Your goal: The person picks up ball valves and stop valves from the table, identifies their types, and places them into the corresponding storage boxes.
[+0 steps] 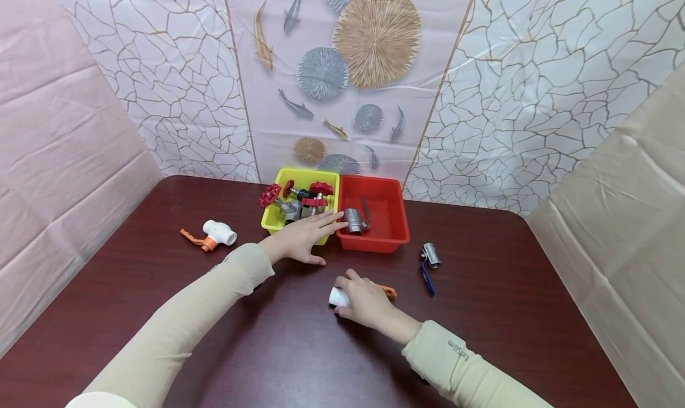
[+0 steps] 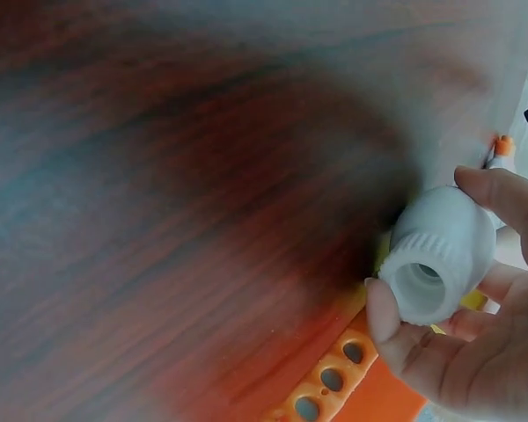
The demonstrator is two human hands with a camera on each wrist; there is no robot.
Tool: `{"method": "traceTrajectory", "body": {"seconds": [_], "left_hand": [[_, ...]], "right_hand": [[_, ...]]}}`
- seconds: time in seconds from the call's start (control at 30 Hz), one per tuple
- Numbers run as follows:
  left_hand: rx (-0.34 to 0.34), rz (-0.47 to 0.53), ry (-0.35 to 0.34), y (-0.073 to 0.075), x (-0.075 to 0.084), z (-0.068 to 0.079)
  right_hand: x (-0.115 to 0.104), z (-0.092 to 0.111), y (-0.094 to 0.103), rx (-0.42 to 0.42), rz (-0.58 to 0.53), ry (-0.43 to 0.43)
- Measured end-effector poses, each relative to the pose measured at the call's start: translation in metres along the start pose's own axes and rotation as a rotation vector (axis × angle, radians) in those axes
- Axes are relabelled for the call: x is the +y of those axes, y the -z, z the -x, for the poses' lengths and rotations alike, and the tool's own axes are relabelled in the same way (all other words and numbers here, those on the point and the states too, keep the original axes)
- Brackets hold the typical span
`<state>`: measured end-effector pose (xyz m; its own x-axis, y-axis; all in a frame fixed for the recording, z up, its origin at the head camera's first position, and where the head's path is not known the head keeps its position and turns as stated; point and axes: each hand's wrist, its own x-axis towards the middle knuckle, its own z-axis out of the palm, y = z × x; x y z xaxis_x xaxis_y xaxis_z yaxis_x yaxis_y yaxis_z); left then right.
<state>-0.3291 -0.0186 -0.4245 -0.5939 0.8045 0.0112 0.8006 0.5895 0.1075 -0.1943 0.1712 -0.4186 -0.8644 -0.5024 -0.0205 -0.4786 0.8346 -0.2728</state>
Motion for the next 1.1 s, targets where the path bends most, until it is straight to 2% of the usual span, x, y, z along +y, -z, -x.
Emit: {"method": "traceTrajectory", "body": {"seconds": [0.17,0.57,1.1], "left_hand": [[0.0,0.002,0.001,0.001,0.002,-0.002],[-0.003,-0.022,0.009,0.001,0.002,-0.002],[0.023,-0.02,0.013,-0.003,0.001,0.0]], "right_hand": [[0.0,-0.003,0.007,0.012,-0.03,-0.03],[0.0,-0.007,0.02,0.102,-0.04,-0.023],[0.01,-0.017,0.042,0.16,-0.095,-0.054]]}}
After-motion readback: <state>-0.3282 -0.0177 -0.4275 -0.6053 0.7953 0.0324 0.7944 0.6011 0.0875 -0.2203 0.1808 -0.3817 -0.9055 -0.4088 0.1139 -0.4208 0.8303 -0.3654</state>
